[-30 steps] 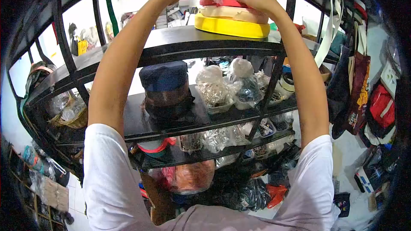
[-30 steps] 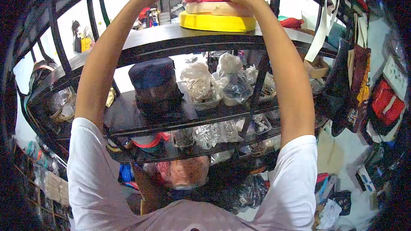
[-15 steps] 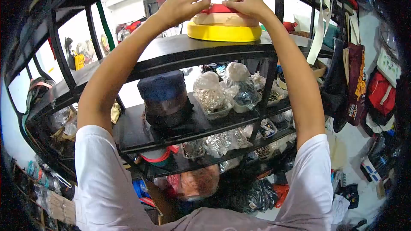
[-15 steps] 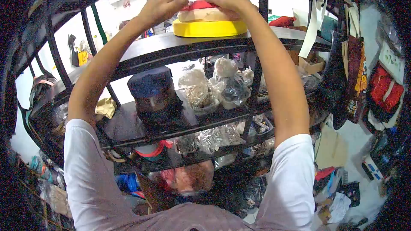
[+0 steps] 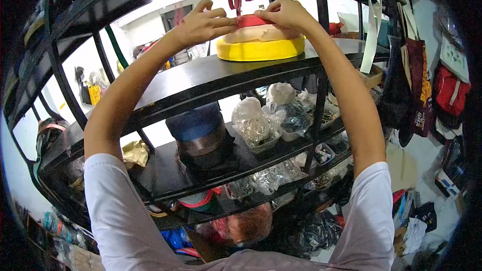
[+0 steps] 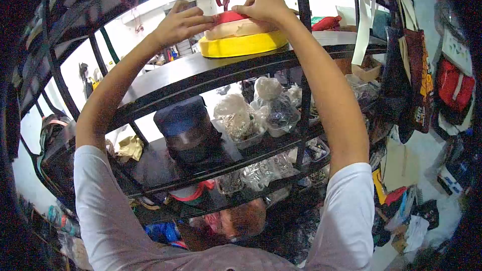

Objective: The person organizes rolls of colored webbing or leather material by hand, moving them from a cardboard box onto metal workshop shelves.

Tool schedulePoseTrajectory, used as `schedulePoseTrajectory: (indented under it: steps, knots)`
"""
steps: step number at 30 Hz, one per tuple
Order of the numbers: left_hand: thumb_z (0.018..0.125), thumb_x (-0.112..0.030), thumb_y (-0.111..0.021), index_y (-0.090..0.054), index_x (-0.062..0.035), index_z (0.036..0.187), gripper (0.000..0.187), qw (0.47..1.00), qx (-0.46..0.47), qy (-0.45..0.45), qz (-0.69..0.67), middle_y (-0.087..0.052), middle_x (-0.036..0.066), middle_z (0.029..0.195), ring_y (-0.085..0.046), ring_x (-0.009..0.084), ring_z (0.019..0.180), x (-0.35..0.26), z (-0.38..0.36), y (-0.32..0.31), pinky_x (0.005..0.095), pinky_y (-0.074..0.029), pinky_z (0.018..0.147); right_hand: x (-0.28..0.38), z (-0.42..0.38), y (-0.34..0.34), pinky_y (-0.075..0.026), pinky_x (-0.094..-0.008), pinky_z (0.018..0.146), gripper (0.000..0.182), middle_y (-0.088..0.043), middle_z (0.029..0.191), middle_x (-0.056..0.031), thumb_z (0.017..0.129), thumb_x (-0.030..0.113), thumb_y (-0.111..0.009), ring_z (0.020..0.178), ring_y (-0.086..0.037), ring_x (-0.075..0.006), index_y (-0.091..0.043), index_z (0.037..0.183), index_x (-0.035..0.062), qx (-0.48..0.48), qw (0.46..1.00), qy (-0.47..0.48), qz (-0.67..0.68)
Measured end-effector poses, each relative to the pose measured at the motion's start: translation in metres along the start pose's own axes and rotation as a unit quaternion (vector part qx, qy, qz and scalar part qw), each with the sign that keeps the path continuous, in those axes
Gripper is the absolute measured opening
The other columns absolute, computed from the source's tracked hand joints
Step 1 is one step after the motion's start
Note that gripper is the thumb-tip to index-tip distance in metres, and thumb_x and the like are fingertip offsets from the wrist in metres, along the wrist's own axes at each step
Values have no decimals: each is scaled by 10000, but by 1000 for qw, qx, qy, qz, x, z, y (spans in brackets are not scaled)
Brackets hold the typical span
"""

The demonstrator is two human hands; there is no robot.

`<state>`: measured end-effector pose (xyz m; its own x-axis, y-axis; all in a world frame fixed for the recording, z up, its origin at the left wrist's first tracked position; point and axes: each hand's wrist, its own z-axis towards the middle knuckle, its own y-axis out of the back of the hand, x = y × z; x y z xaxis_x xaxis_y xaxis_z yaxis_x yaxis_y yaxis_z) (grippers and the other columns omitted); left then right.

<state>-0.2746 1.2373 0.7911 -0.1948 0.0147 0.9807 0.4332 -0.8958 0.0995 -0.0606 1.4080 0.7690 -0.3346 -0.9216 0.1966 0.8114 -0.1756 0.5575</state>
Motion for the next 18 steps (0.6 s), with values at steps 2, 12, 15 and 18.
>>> schedulePoseTrajectory:
  steps: [2,12,15,18]
  knots:
    - [847,-144,-596,-635,-197,1222,380,1000,23,11,3,-597,-32,1250,-526,121,1038,-1,-10,-6,406,-373,925,1,-2,-4,-528,-364,833,558,-713,918,-128,723,639,-660,859,-686,-285,-765,895,118,-10,1000,-1,-7]
    - [780,-71,-532,-549,-100,1291,511,974,50,95,-200,-491,130,1334,-535,324,1104,-11,-23,-3,454,-439,959,5,-7,-3,-527,-353,828,556,-717,924,-111,753,624,-646,855,-688,-265,-752,904,99,-9,1000,-9,18]
    - [832,-144,-495,-592,-73,1219,406,953,20,133,-273,-541,165,1264,-574,346,1071,-8,-17,-5,465,-449,952,8,-8,-1,-529,-346,825,590,-714,919,-115,750,645,-638,866,-688,-263,-745,941,96,-14,1000,-6,-2]
    - [818,-212,-476,-687,-94,1042,330,909,-53,267,-316,-624,105,1151,-538,292,1118,-2,-17,-12,442,-398,1006,10,-12,6,-476,-380,937,709,-666,1088,-137,787,696,-555,1009,-638,-263,-673,1145,96,11,996,-38,75]
